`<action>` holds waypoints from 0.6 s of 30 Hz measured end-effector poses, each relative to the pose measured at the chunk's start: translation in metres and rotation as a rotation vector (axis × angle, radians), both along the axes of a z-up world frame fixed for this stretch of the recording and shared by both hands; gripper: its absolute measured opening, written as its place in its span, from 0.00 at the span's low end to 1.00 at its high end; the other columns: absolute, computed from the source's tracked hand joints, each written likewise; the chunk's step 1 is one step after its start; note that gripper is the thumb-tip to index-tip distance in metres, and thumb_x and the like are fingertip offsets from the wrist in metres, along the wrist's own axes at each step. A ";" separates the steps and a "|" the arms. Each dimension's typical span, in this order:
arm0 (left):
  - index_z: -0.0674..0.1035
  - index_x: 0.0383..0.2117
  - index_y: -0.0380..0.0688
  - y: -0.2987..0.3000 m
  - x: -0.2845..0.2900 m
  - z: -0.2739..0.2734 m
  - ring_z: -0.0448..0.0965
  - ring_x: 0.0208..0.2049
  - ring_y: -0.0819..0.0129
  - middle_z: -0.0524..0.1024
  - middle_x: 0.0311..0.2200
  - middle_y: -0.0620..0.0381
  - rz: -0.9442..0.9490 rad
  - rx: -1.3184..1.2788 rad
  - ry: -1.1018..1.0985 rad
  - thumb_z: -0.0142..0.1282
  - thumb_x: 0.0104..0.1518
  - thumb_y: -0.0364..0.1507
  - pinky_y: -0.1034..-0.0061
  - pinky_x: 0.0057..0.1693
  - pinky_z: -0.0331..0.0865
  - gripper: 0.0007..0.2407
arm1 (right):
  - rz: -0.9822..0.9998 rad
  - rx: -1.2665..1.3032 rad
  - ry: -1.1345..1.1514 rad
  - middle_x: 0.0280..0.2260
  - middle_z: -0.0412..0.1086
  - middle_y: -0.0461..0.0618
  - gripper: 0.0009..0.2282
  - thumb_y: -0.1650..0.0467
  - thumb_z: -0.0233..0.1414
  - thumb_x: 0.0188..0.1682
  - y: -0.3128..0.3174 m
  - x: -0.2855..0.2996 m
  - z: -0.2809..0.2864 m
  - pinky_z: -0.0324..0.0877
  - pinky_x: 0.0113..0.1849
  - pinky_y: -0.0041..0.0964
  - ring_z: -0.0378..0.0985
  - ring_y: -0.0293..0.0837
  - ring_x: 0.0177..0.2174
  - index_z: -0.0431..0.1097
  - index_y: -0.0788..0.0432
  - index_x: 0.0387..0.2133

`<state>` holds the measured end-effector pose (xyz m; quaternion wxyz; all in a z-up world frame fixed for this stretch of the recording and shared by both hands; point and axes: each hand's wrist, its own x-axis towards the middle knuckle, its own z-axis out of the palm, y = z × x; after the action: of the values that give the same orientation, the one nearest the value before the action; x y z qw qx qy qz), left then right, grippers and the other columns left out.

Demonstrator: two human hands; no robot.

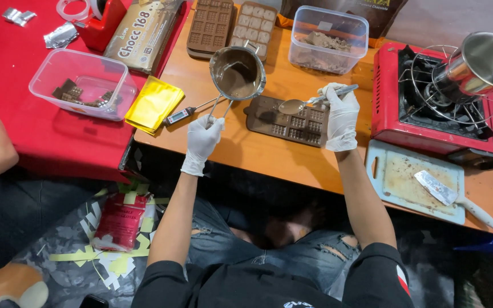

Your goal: Filling individual cavities of a chocolate mold with melted chocolate using a small spoon.

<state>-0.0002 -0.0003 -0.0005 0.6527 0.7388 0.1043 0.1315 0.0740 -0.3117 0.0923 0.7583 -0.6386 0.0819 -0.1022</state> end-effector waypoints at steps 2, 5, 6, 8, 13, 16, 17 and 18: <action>0.80 0.18 0.45 0.000 0.000 0.002 0.67 0.13 0.76 0.69 0.07 0.60 0.001 0.002 -0.001 0.61 0.55 0.30 0.83 0.29 0.62 0.08 | 0.017 0.013 0.032 0.32 0.76 0.50 0.03 0.72 0.56 0.53 -0.005 0.009 -0.009 0.83 0.32 0.30 0.83 0.40 0.28 0.67 0.54 0.34; 0.79 0.17 0.45 0.001 0.003 0.000 0.67 0.13 0.76 0.69 0.07 0.60 -0.004 -0.007 -0.009 0.61 0.54 0.29 0.84 0.29 0.62 0.08 | 0.041 0.023 0.069 0.32 0.76 0.51 0.05 0.73 0.58 0.51 -0.009 0.023 -0.018 0.85 0.31 0.34 0.84 0.44 0.28 0.68 0.54 0.35; 0.79 0.17 0.45 0.002 0.004 -0.003 0.68 0.13 0.76 0.69 0.07 0.60 -0.017 -0.008 -0.008 0.61 0.54 0.29 0.84 0.29 0.62 0.08 | 0.040 0.031 0.083 0.31 0.76 0.50 0.06 0.73 0.58 0.50 -0.009 0.026 -0.023 0.85 0.31 0.34 0.84 0.43 0.28 0.68 0.54 0.35; 0.79 0.17 0.46 0.004 0.008 -0.011 0.67 0.12 0.76 0.68 0.07 0.60 -0.013 -0.009 -0.014 0.61 0.53 0.30 0.83 0.28 0.62 0.08 | 0.042 0.066 0.076 0.31 0.75 0.50 0.07 0.74 0.59 0.49 -0.010 0.031 -0.018 0.86 0.33 0.36 0.85 0.45 0.28 0.67 0.55 0.35; 0.78 0.16 0.46 0.003 0.002 0.000 0.67 0.12 0.77 0.68 0.06 0.60 -0.010 -0.007 -0.020 0.62 0.52 0.30 0.83 0.28 0.62 0.09 | 0.051 0.102 0.045 0.31 0.74 0.50 0.08 0.76 0.60 0.48 -0.001 0.042 0.000 0.88 0.35 0.40 0.85 0.48 0.29 0.67 0.55 0.36; 0.78 0.15 0.46 0.001 0.003 0.001 0.67 0.12 0.76 0.68 0.06 0.59 -0.005 0.000 -0.012 0.62 0.51 0.31 0.83 0.28 0.63 0.09 | 0.049 0.191 0.046 0.30 0.74 0.52 0.07 0.76 0.60 0.48 0.011 0.057 0.004 0.88 0.32 0.40 0.86 0.51 0.28 0.69 0.57 0.36; 0.78 0.15 0.46 0.001 0.004 0.003 0.67 0.12 0.77 0.68 0.06 0.60 -0.003 0.003 -0.016 0.63 0.51 0.31 0.84 0.28 0.63 0.09 | 0.067 0.196 0.039 0.29 0.74 0.52 0.08 0.76 0.61 0.48 0.016 0.063 0.004 0.88 0.32 0.40 0.85 0.51 0.28 0.70 0.57 0.35; 0.78 0.15 0.46 0.001 0.002 0.004 0.66 0.12 0.77 0.68 0.06 0.60 -0.001 0.009 -0.012 0.63 0.51 0.31 0.84 0.28 0.63 0.09 | 0.085 0.204 0.040 0.29 0.75 0.53 0.08 0.77 0.62 0.47 0.020 0.066 0.000 0.88 0.32 0.41 0.85 0.51 0.27 0.70 0.57 0.35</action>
<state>0.0019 0.0010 0.0034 0.6500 0.7409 0.0995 0.1362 0.1404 -0.2914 0.0922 0.8212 -0.5630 0.0800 -0.0485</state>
